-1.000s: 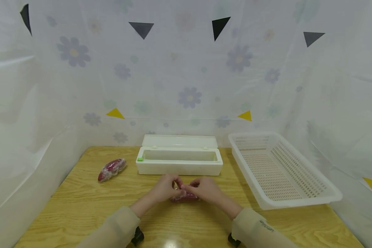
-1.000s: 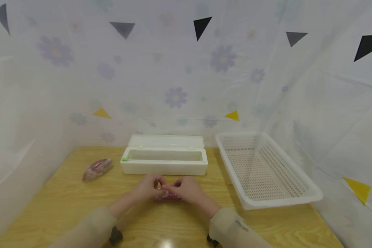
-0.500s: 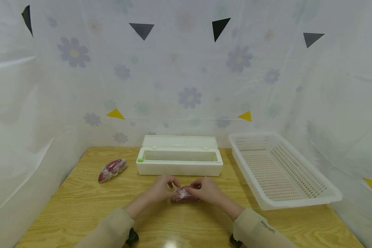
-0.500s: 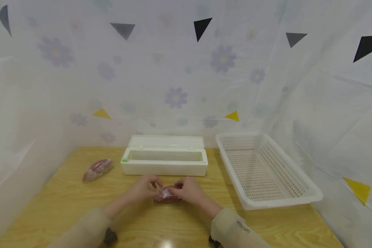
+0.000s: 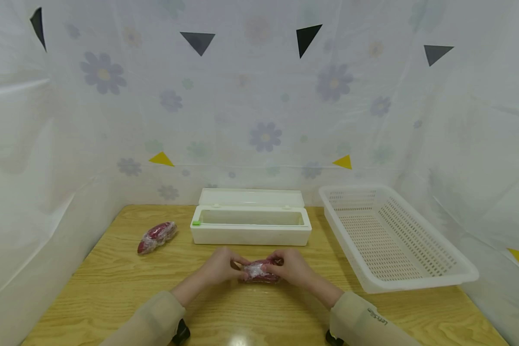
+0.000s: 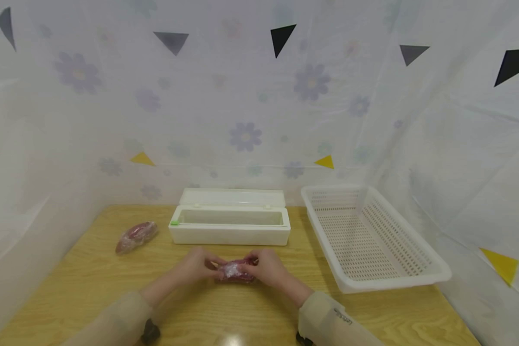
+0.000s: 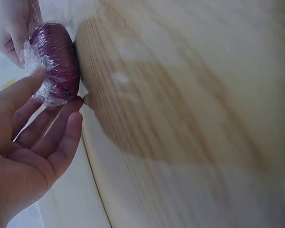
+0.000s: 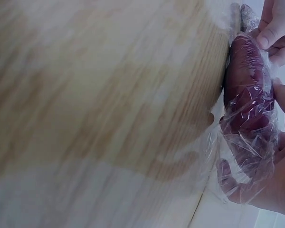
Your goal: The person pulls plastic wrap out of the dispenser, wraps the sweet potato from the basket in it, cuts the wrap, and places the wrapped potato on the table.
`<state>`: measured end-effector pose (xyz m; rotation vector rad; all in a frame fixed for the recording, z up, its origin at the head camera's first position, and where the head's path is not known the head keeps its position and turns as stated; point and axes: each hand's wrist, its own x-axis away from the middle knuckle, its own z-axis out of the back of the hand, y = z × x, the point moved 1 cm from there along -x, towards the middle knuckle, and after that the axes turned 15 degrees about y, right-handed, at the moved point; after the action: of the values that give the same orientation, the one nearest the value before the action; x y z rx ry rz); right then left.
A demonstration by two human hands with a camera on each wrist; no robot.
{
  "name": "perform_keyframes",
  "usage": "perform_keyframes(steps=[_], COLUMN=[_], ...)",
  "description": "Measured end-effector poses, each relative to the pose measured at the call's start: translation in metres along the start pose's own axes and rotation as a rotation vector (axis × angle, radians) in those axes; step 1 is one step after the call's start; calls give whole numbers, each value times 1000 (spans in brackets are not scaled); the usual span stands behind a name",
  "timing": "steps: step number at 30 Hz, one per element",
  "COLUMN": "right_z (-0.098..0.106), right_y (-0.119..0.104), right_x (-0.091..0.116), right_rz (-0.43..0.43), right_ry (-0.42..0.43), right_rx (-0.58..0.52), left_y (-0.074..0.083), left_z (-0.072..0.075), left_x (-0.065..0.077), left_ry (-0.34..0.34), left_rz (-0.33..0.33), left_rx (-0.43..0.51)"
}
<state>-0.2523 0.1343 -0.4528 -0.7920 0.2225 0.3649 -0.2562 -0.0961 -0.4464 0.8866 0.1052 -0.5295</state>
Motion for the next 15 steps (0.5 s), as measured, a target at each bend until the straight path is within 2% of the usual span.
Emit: perform_keyframes(steps=[5, 15], right_z=[0, 0], right_y=[-2, -12], right_x=[1, 2], right_rz=[17, 3], right_ry=[9, -1], right_rx=[11, 33], left_y=[1, 4], left_z=[-1, -4], left_x=[1, 0], left_ry=[-32, -13], left_rz=[-5, -19], left_rx=[-21, -63])
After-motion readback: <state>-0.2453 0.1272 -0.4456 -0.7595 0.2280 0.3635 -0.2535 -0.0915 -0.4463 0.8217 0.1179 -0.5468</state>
